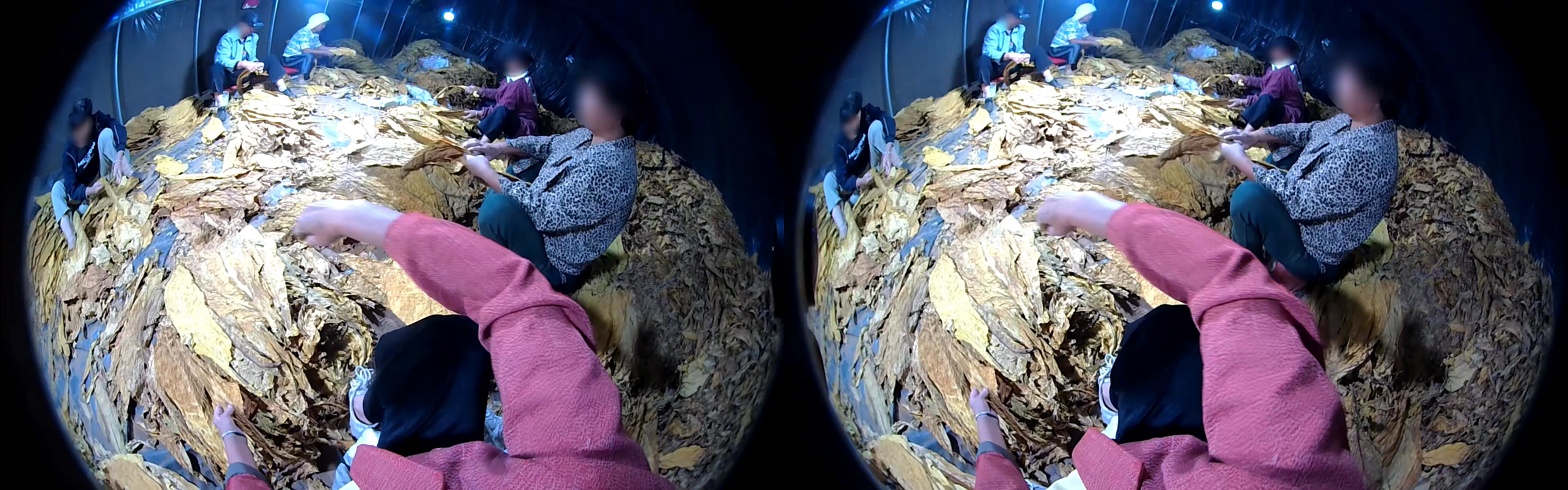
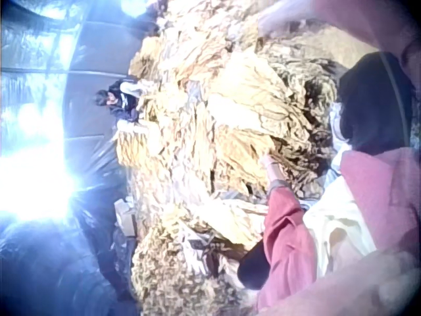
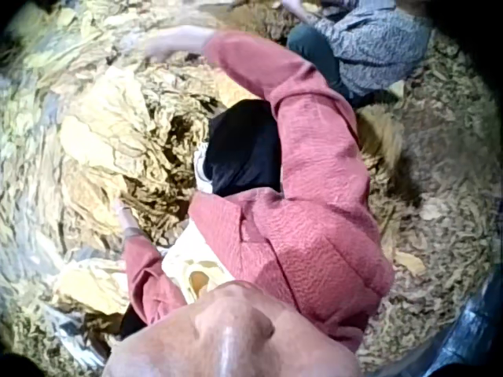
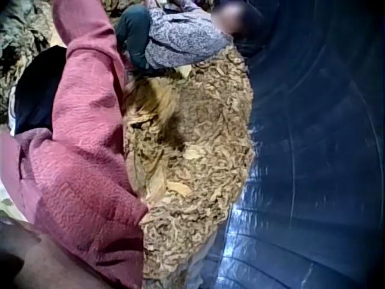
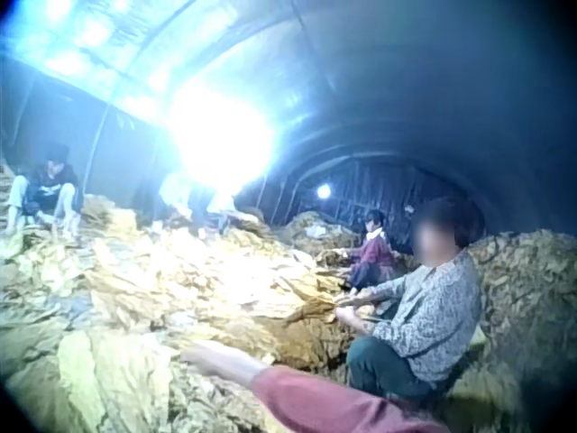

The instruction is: The person sits cross-legged on the floor and sorts through a large pile of dried tobacco leaves. They pick up leaves, separate them, and place them into a white sack positioned in front of them.

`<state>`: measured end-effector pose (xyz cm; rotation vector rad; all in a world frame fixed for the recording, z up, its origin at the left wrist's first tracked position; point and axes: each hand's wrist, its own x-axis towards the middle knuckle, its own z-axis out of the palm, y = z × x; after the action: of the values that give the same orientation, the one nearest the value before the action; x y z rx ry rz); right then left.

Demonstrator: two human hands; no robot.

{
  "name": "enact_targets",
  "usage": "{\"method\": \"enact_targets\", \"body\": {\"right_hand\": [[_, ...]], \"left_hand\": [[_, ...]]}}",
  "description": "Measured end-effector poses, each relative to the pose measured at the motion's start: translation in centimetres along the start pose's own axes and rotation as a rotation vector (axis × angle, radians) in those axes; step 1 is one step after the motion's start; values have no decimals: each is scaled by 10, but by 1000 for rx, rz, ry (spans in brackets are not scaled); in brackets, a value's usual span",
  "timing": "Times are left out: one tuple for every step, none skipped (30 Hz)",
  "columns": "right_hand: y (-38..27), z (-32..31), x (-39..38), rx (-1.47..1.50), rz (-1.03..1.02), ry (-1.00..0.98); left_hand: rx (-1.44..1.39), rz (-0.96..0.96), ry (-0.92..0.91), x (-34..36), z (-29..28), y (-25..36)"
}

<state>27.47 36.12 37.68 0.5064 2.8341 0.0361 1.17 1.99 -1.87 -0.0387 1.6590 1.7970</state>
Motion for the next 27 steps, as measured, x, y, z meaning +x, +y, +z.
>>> {"method": "enact_targets", "body": {"right_hand": [[-19,-12,24,18,-30,48],[-46,-26,47,44,-72,94],[-53,-23,65,24,-84,116],[-42,-12,79,26,-108,119],[-54,-13,105,32,-202,151],[-87,-16,124,87,-245,183],[-107,-6,137,121,-226,280],[-139,2,149,229,-301,355],[-147,34,152,392,-291,425],[-161,67,161,517,-286,493],[-176,99,162,586,-219,363],[-189,132,159,679,-137,253],[-204,163,155,757,-49,143],[-216,200,155,864,-17,100],[-220,227,152,970,20,52],[-241,240,147,1136,99,-73],[-256,249,142,1287,193,-194],[-269,255,142,1325,187,-238],[-278,261,140,1378,219,-239],[-288,258,140,1426,240,-240],[-297,255,139,1475,265,-240],[-306,250,141,1530,274,-235],[-314,244,141,1670,304,-240],[-303,245,138,1802,372,-218],[-294,245,135,1934,439,-192],[-295,244,135,1950,479,-155],[-296,244,135,1936,472,-79]], "left_hand": [[29,34,60,2,-8,3],[62,67,132,3,-24,8],[38,-2,-20,-17,-6,25],[-9,-2,-60,-38,24,36],[-80,107,-57,-40,28,42],[-120,171,19,-37,15,47],[-27,133,22,-34,13,52],[-84,214,55,-31,1,57],[122,276,126,-34,11,60],[320,281,146,-20,3,55],[405,246,155,-18,3,48],[175,119,155,-27,16,42],[182,97,137,-31,14,39],[-8,-10,90,-34,9,34],[-201,-115,43,-38,12,31],[-212,-105,-2,-41,0,29],[-227,-93,-63,-43,-7,28],[-268,-117,-59,-45,-11,27],[-306,-143,-60,-46,-13,26],[-350,-159,-55,-44,-16,25],[-357,-122,-44,-41,-17,24],[-361,-86,-34,-38,-18,23],[-368,-44,-22,-36,-22,22],[-394,-147,-119,-59,-1,48],[-382,-169,-158,-54,11,41],[-366,-173,-178,-54,12,44],[-350,-179,-197,-55,12,45]]}}
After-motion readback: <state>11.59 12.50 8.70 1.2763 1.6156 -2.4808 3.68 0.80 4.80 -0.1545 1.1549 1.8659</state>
